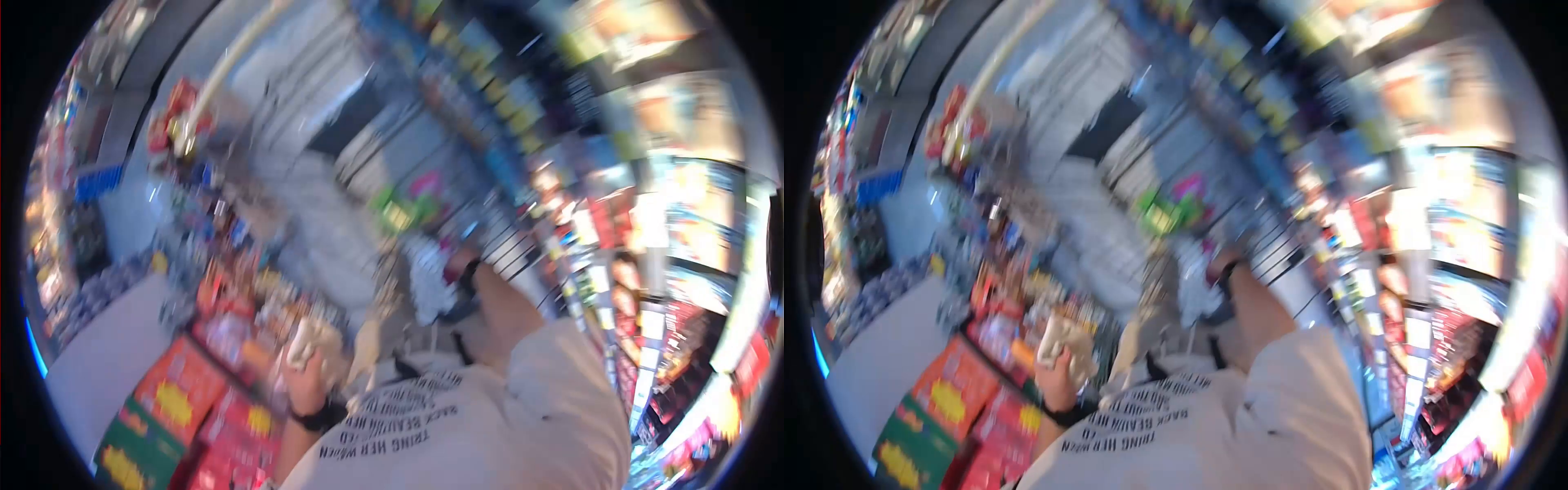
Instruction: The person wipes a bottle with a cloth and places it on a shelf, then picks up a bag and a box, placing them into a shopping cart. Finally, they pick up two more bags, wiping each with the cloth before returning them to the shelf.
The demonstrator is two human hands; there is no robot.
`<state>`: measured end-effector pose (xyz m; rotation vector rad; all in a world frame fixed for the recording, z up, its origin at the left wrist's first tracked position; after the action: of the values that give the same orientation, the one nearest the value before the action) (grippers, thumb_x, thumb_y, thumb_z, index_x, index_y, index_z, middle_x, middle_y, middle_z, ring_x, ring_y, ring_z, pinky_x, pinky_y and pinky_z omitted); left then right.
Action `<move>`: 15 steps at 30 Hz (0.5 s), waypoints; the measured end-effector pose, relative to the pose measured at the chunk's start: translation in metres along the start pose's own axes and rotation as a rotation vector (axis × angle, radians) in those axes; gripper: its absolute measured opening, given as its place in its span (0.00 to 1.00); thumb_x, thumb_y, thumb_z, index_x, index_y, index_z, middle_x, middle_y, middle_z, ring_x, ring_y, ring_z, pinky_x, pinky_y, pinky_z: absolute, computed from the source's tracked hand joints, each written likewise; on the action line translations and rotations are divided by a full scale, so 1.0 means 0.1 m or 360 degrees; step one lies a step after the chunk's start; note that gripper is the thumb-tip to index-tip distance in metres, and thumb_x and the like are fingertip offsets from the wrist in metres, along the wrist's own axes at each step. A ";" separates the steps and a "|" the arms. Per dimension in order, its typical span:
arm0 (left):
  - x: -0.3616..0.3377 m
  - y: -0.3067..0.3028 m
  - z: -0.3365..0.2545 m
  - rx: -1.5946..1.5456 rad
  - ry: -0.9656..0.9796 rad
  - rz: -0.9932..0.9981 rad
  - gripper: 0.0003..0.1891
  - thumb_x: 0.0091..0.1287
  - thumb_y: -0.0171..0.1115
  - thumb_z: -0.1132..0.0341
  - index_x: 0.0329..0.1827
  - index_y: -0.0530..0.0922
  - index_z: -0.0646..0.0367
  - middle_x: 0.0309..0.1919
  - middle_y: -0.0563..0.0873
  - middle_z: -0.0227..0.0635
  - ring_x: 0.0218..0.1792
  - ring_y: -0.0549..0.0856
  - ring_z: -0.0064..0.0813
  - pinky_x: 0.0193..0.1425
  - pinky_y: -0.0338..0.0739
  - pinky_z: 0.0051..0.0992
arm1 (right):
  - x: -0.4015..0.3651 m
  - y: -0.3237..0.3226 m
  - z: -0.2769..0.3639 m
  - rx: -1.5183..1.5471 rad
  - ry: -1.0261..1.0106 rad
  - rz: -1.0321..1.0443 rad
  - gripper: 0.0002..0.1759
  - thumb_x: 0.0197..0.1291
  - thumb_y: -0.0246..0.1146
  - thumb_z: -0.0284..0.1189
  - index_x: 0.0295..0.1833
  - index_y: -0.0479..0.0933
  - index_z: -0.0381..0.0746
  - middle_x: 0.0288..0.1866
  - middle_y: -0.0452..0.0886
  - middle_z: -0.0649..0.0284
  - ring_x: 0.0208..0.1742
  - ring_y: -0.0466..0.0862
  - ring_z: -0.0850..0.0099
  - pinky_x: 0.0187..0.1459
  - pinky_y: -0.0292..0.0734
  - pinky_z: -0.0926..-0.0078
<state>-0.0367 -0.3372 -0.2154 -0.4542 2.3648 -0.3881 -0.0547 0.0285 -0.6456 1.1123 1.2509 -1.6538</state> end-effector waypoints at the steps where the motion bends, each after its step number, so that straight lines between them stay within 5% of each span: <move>1: 0.10 0.05 -0.05 -0.0216 0.0114 0.0083 0.22 0.67 0.66 0.74 0.65 0.76 0.62 0.50 0.85 0.32 0.46 0.84 0.22 0.51 0.79 0.25 | -0.32 -0.34 0.15 -0.0326 -0.0171 -0.0059 0.38 0.45 0.78 0.49 0.58 0.84 0.36 0.59 0.84 0.45 0.63 0.84 0.55 0.62 0.78 0.59; 3: 0.23 0.10 -0.15 -0.0317 0.0034 -0.0048 0.20 0.68 0.67 0.70 0.63 0.76 0.61 0.48 0.85 0.32 0.45 0.84 0.24 0.48 0.79 0.26 | -0.93 -0.93 0.11 0.0088 -0.0190 -0.0341 0.23 0.51 0.69 0.43 0.51 0.87 0.42 0.55 0.85 0.46 0.57 0.85 0.51 0.58 0.80 0.52; 4: 0.42 0.21 -0.29 -0.0005 0.0232 0.0146 0.17 0.68 0.67 0.69 0.58 0.79 0.59 0.44 0.85 0.33 0.43 0.84 0.25 0.46 0.80 0.27 | -1.29 -1.27 0.11 0.0296 -0.0043 -0.0407 0.21 0.60 0.62 0.45 0.52 0.86 0.44 0.54 0.86 0.47 0.56 0.86 0.53 0.54 0.82 0.53; 5: 0.49 0.42 -0.43 -0.0252 0.0323 0.0390 0.15 0.68 0.66 0.69 0.56 0.80 0.60 0.42 0.85 0.33 0.42 0.84 0.25 0.46 0.80 0.28 | -1.30 -1.32 0.14 0.0001 -0.0187 -0.0324 0.23 0.68 0.54 0.47 0.55 0.83 0.44 0.53 0.86 0.47 0.57 0.86 0.54 0.55 0.80 0.52; 6: 0.56 0.67 -0.74 -0.0479 0.0421 0.0618 0.13 0.68 0.66 0.68 0.53 0.81 0.60 0.41 0.86 0.33 0.41 0.84 0.25 0.45 0.80 0.28 | -1.15 -1.32 -0.05 0.0443 -0.0181 -0.0837 0.24 0.74 0.48 0.46 0.58 0.81 0.45 0.52 0.86 0.46 0.57 0.86 0.53 0.56 0.79 0.50; 7: 0.39 0.98 -1.23 -0.0875 0.0169 0.0961 0.06 0.75 0.58 0.60 0.41 0.74 0.51 0.33 0.77 0.28 0.32 0.77 0.25 0.34 0.71 0.27 | -1.66 -1.68 0.06 0.0118 -0.0193 -0.1213 0.18 0.73 0.50 0.36 0.54 0.83 0.41 0.48 0.89 0.50 0.54 0.88 0.52 0.51 0.83 0.51; 8: 0.08 1.22 -1.56 -0.1187 -0.0146 0.1293 0.17 0.81 0.51 0.52 0.29 0.66 0.42 0.26 0.69 0.22 0.23 0.69 0.25 0.22 0.63 0.25 | -2.40 -2.02 0.20 0.0112 -0.0265 -0.1222 0.17 0.75 0.48 0.33 0.55 0.83 0.43 0.45 0.89 0.52 0.51 0.88 0.54 0.48 0.83 0.50; 10: -0.15 1.26 -1.95 -0.0638 0.0534 0.1214 0.13 0.80 0.54 0.61 0.32 0.68 0.45 0.29 0.71 0.23 0.25 0.68 0.20 0.26 0.64 0.23 | -2.87 -2.17 0.30 0.0205 -0.0289 -0.1326 0.17 0.75 0.50 0.37 0.50 0.84 0.43 0.39 0.88 0.52 0.45 0.89 0.53 0.43 0.83 0.52; 12: -0.28 1.53 -2.04 -0.0614 0.0701 0.1325 0.11 0.78 0.55 0.67 0.33 0.68 0.47 0.31 0.71 0.23 0.27 0.68 0.16 0.29 0.64 0.20 | -3.82 -2.41 0.44 0.0109 -0.0347 -0.1323 0.18 0.74 0.52 0.41 0.47 0.85 0.43 0.36 0.88 0.51 0.42 0.88 0.52 0.39 0.82 0.52; 14: -0.30 1.91 -1.91 -0.1037 0.0342 0.1750 0.11 0.77 0.56 0.72 0.34 0.68 0.49 0.32 0.71 0.22 0.28 0.67 0.14 0.32 0.64 0.18 | -4.51 -2.40 0.47 0.0150 -0.0497 -0.1440 0.21 0.73 0.53 0.45 0.43 0.85 0.42 0.33 0.87 0.52 0.40 0.88 0.52 0.37 0.81 0.53; 15: -0.51 1.88 -2.01 -0.1129 0.0450 0.1757 0.12 0.78 0.55 0.73 0.34 0.67 0.49 0.31 0.70 0.22 0.28 0.67 0.14 0.33 0.64 0.18 | -4.75 -2.36 0.43 0.0233 -0.0616 -0.1578 0.23 0.72 0.54 0.48 0.42 0.85 0.42 0.31 0.87 0.52 0.39 0.88 0.53 0.36 0.80 0.55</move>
<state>-0.1782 -0.1170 -0.1159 0.6687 2.5483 0.9534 -0.1277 0.0731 -0.1202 0.1500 1.5279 -2.5475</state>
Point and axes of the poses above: each hand's wrist, its own x-axis towards the middle knuckle, its own y-axis out of the palm, z = x × y, the point moved 7 cm from there along x, towards the middle knuckle
